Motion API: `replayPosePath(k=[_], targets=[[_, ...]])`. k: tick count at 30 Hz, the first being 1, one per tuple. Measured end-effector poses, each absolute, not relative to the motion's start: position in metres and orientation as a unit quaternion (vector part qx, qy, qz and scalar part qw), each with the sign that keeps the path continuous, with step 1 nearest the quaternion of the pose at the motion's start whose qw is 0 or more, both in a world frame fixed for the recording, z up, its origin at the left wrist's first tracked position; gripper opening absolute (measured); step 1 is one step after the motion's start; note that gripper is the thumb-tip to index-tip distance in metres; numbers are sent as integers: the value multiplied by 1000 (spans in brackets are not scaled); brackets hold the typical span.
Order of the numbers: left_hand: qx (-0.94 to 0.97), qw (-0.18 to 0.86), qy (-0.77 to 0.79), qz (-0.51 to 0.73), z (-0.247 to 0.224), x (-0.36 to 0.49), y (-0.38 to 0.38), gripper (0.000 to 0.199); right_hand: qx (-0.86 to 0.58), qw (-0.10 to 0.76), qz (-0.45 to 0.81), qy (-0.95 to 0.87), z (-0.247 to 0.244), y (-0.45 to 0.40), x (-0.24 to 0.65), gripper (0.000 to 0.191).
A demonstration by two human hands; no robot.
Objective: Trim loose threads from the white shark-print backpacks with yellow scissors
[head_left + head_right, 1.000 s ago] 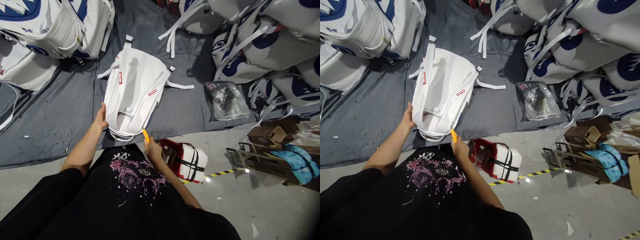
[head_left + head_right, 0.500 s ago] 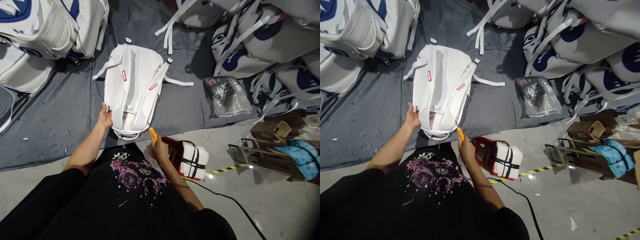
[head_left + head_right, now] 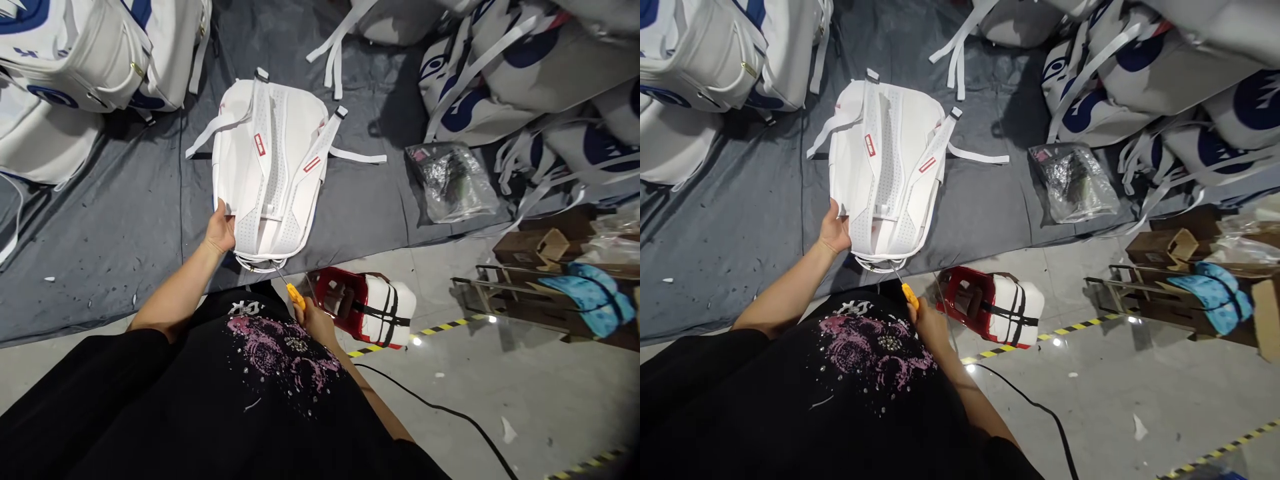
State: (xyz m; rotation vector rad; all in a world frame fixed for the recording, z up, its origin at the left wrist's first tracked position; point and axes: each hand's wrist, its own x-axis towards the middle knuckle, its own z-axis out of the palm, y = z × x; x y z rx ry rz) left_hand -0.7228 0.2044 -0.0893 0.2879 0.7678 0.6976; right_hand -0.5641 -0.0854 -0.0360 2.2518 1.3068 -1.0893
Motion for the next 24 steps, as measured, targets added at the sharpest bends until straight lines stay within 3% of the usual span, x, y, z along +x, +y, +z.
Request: replayPosePath(k=[4,8,11,13,18,24], targets=[[291,785,441,324,-79,-728,191,64,789,164,-367,464,-30,-76,-571,30],[495,553,578,338,-76,-768,134,52,799,161,-371,445,-16,-78,-574,31],[750,423,465,208,-86,-794,93,36,799,164,-379,437,-11,-77,-575,32],[840,366,389,96,-94,-797,81,39,796,171,-377,442,-12,-78,-574,33],[901,269,333,-64,-106,-773,81,47,769,187,-374,483,-25,-83,-560,37],[907,212,339,-128,-107,-743,72,45,758,172,-365,513,-40,-74,-541,42]])
